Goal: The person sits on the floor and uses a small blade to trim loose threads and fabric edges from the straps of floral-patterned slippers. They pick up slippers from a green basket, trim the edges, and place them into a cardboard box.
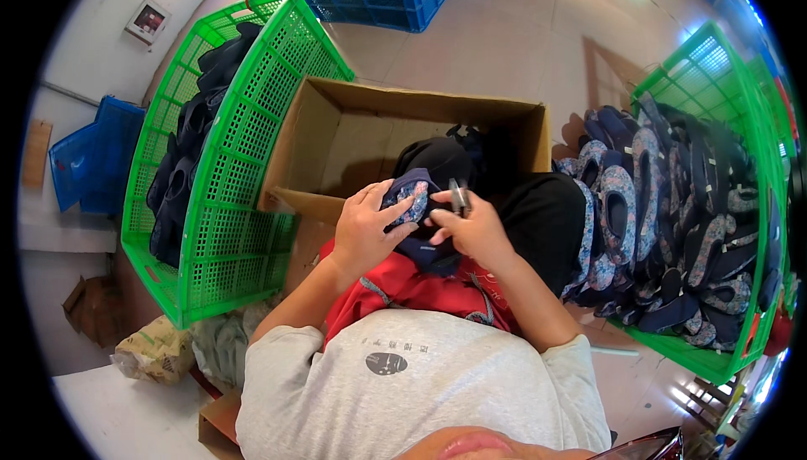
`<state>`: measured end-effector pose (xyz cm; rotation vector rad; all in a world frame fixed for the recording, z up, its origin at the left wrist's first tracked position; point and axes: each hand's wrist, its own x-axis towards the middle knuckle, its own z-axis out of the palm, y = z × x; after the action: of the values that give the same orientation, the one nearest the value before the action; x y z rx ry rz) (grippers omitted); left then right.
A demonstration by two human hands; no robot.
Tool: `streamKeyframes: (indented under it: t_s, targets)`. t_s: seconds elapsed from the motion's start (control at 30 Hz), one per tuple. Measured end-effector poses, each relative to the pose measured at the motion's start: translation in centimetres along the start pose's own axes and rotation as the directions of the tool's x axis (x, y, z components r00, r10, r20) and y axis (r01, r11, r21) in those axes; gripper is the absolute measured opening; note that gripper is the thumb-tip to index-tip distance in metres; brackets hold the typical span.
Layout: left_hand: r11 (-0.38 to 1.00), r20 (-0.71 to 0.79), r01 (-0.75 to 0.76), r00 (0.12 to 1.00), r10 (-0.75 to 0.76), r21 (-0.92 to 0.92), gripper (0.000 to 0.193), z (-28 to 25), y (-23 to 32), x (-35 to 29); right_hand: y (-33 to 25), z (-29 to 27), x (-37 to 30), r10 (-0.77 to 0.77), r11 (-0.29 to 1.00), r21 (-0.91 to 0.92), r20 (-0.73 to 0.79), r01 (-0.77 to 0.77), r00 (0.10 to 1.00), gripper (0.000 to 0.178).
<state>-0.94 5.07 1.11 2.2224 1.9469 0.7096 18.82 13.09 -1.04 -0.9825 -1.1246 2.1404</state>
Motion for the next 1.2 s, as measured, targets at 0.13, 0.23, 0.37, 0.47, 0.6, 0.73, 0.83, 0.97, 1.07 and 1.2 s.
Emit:
streamKeyframes:
  t_s: [0.13,0.23,0.37,0.47,0.6,0.73,0.83,0.97,1.07,1.2]
  targets:
    - [1.000,0.022,-0.007,1.000,0.008,-0.022,0.045,0.0,0.1,0.0,-0.3,-2.5,-0.3,-0.216,0.914,-0.367,-0.085,0.171,0.973,0.033]
    - [1.000,0.021,-0.031,0.999,0.031,-0.003,0.045,0.6,0.4,-0.2,-0.1,-1.6,-0.6,-0.209,0.642,-0.762,-0.064,0.087,0.976,0.057]
    - [0.993,-0.004,-0.106,0.994,0.106,0.051,0.043,2.1,-0.3,-0.4,4.8,-1.8,0.8,-0.398,0.693,-0.670,-0.047,0.266,0.916,0.042]
    - [0.993,-0.013,-0.091,0.996,0.092,0.075,0.038,2.4,-0.6,-0.1,4.9,-1.3,0.5,-0.388,0.724,-0.632,-0.039,0.278,0.921,0.042]
    - [0.994,-0.103,-0.030,0.994,0.040,0.102,0.030,3.9,-1.7,0.5,4.4,-0.8,0.4,-0.419,0.683,-0.659,0.001,0.315,0.908,0.039]
    - [1.000,-0.101,0.018,0.995,-0.015,0.026,0.014,4.8,-4.8,2.8,4.0,0.3,0.5,-0.413,0.672,-0.664,0.033,0.329,0.910,0.036]
    - [0.995,-0.041,0.031,0.999,-0.027,0.100,0.013,5.9,-6.9,4.0,3.9,0.9,1.1,-0.420,0.651,-0.679,0.051,0.340,0.906,0.033]
    - [0.943,0.035,0.020,0.999,-0.034,0.333,0.005,7.3,-8.0,5.2,4.2,1.1,2.1,-0.419,0.644,-0.685,0.057,0.341,0.906,0.034]
    - [0.929,0.055,0.175,0.978,-0.204,0.326,0.006,8.2,-7.7,5.9,4.1,1.5,2.4,-0.381,0.663,-0.693,0.013,0.283,0.925,0.034]
    - [0.882,0.212,0.272,0.904,-0.372,0.385,0.009,9.0,-9.0,7.0,5.1,1.3,3.3,-0.422,0.636,-0.706,0.019,0.311,0.906,0.035]
